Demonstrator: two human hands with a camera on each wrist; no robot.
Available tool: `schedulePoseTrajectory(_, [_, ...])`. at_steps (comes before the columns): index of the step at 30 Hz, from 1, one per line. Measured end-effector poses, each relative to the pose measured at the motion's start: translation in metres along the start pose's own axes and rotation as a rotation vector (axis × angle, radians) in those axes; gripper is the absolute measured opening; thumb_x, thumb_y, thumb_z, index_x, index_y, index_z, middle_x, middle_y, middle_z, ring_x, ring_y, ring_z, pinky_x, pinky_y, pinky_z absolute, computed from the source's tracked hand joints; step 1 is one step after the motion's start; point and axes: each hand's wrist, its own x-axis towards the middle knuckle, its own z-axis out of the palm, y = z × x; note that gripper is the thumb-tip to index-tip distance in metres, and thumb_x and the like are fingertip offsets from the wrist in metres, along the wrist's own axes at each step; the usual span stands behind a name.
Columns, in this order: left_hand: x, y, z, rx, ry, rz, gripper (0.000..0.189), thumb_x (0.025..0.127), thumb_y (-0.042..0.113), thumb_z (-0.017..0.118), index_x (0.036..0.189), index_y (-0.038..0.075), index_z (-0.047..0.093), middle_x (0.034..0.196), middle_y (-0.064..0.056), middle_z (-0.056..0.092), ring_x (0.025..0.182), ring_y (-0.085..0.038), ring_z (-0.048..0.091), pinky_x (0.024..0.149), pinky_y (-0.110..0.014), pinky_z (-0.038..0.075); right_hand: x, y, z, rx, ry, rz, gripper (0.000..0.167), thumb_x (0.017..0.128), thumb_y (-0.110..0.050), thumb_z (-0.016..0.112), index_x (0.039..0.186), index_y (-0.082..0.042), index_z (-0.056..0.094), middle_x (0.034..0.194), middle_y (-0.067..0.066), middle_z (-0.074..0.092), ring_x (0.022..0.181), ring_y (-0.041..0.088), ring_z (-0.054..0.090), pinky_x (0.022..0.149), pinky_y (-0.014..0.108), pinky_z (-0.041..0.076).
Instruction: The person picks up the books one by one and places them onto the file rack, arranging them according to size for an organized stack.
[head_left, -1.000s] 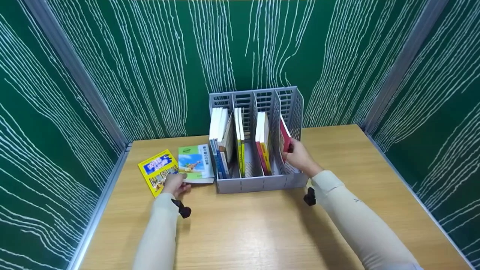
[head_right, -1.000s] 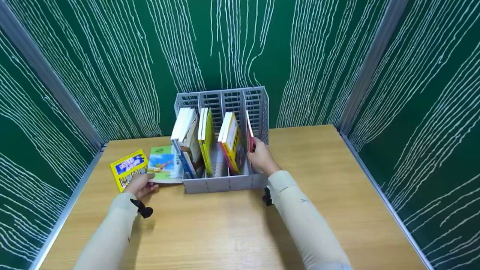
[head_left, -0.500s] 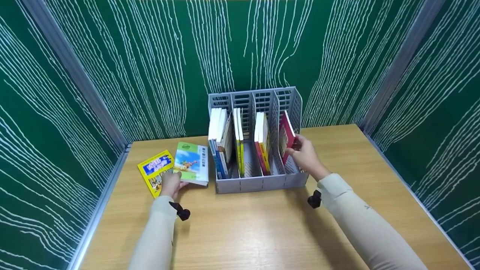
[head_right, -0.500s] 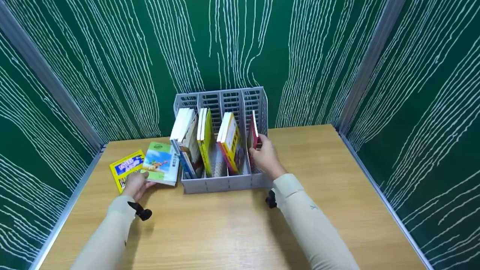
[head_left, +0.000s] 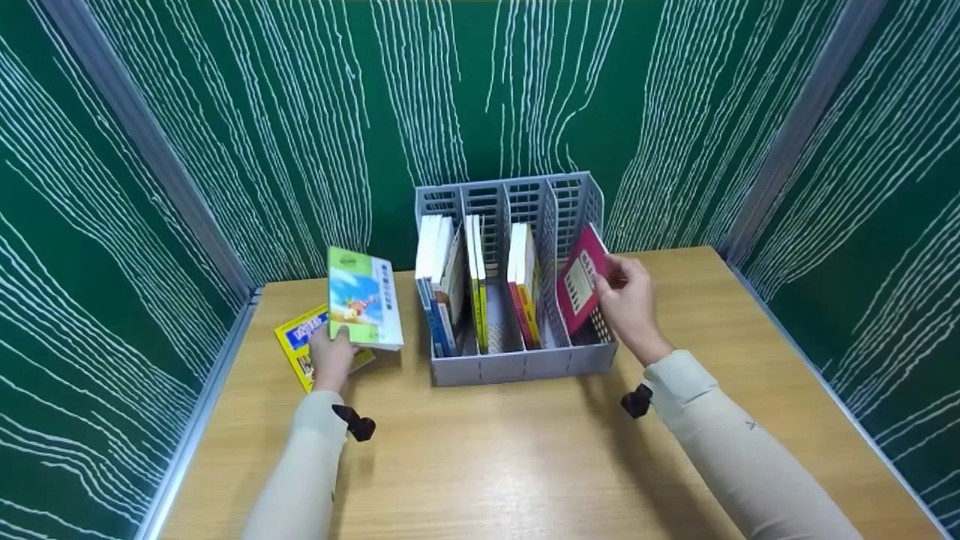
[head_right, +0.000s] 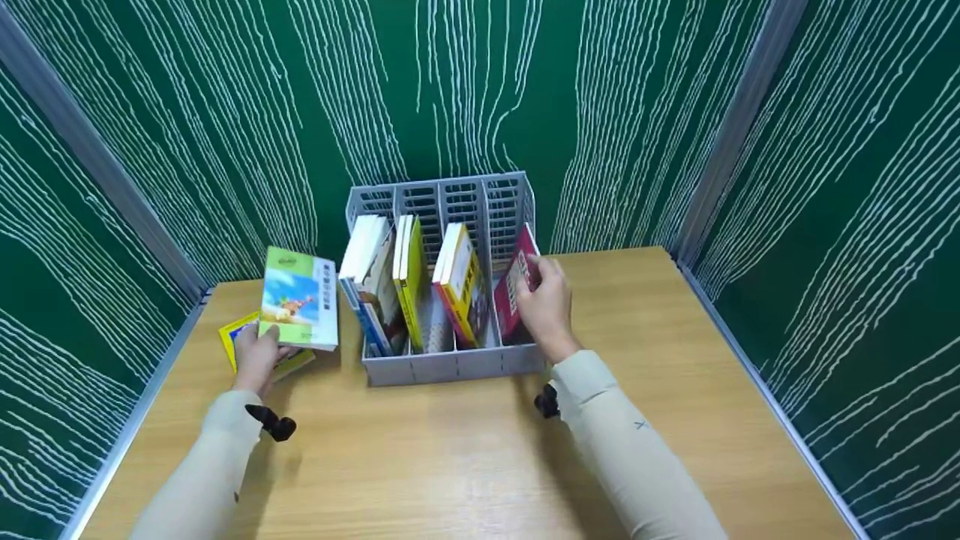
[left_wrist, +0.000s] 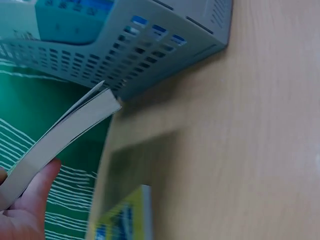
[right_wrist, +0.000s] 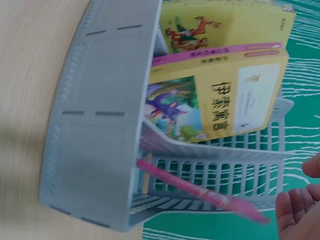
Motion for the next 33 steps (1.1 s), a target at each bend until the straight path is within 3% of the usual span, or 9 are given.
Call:
schedulePoseTrajectory(5, [-0.010, 0.013, -0.002, 0.045, 0.015, 0.132, 0.044, 0.118, 0.015, 0.040, 0.158, -0.002, 0.045, 0.153, -0.022, 0.056, 0.135, -0.029, 0.056, 0.119, -0.045, 0.049, -0.003, -0.013, -0.001, 0.082, -0.017, -0.001, 0.037, 0.101, -0.001, 0.069, 0.137, 0.010, 0.067, 0.126, 0.030, 0.070, 0.102, 0.020, 0.066, 0.081, 0.006, 0.051])
schedulePoseTrajectory(10, [-0.023, 0.023, 0.001, 0.094, 0.048, 0.278, 0.043, 0.117, 0.014, 0.041, 0.156, -0.003, 0.045, 0.151, -0.024, 0.055, 0.136, -0.033, 0.054, 0.121, -0.051, 0.047, -0.008, -0.024, -0.002, 0.166, -0.060, 0.009, 0.036, 0.102, -0.004, 0.069, 0.137, 0.006, 0.067, 0.128, 0.029, 0.071, 0.102, 0.008, 0.066, 0.089, 0.010, 0.052])
schedulePoseTrajectory(15, [-0.033, 0.031, 0.005, 0.152, 0.099, 0.383, 0.042, 0.116, 0.014, 0.044, 0.154, -0.004, 0.046, 0.146, -0.026, 0.059, 0.130, -0.037, 0.057, 0.116, -0.054, 0.051, -0.013, -0.033, 0.000, 0.249, -0.089, -0.012, 0.038, 0.101, -0.001, 0.071, 0.138, 0.008, 0.066, 0.130, 0.030, 0.071, 0.102, 0.002, 0.068, 0.092, 0.012, 0.055])
schedulePoseTrajectory(19, [-0.039, 0.036, 0.009, 0.198, 0.160, 0.505, 0.039, 0.115, 0.013, 0.049, 0.150, -0.006, 0.050, 0.140, -0.028, 0.066, 0.120, -0.040, 0.066, 0.107, -0.056, 0.058, -0.017, -0.039, 0.002, 0.308, -0.123, -0.018, 0.041, 0.101, -0.001, 0.073, 0.139, 0.009, 0.064, 0.131, 0.030, 0.071, 0.100, -0.002, 0.070, 0.095, 0.013, 0.056])
schedulePoseTrajectory(28, [-0.048, 0.048, 0.012, 0.282, 0.323, 0.939, 0.032, 0.108, 0.001, 0.058, 0.137, -0.012, 0.056, 0.121, -0.032, 0.073, 0.100, -0.047, 0.078, 0.083, -0.059, 0.067, -0.024, -0.055, 0.004, 0.417, -0.219, 0.013, 0.047, 0.101, 0.002, 0.072, 0.145, 0.009, 0.058, 0.134, 0.031, 0.070, 0.107, 0.003, 0.073, 0.097, 0.018, 0.060])
schedulePoseTrajectory(33, [-0.053, 0.060, 0.014, 0.337, 0.343, 1.116, 0.032, 0.102, -0.007, 0.061, 0.134, -0.011, 0.058, 0.120, -0.031, 0.076, 0.102, -0.047, 0.079, 0.078, -0.057, 0.067, -0.028, -0.066, 0.002, 0.466, -0.257, 0.037, 0.049, 0.101, 0.002, 0.071, 0.148, 0.007, 0.057, 0.129, 0.016, 0.075, 0.110, 0.006, 0.075, 0.100, 0.021, 0.061])
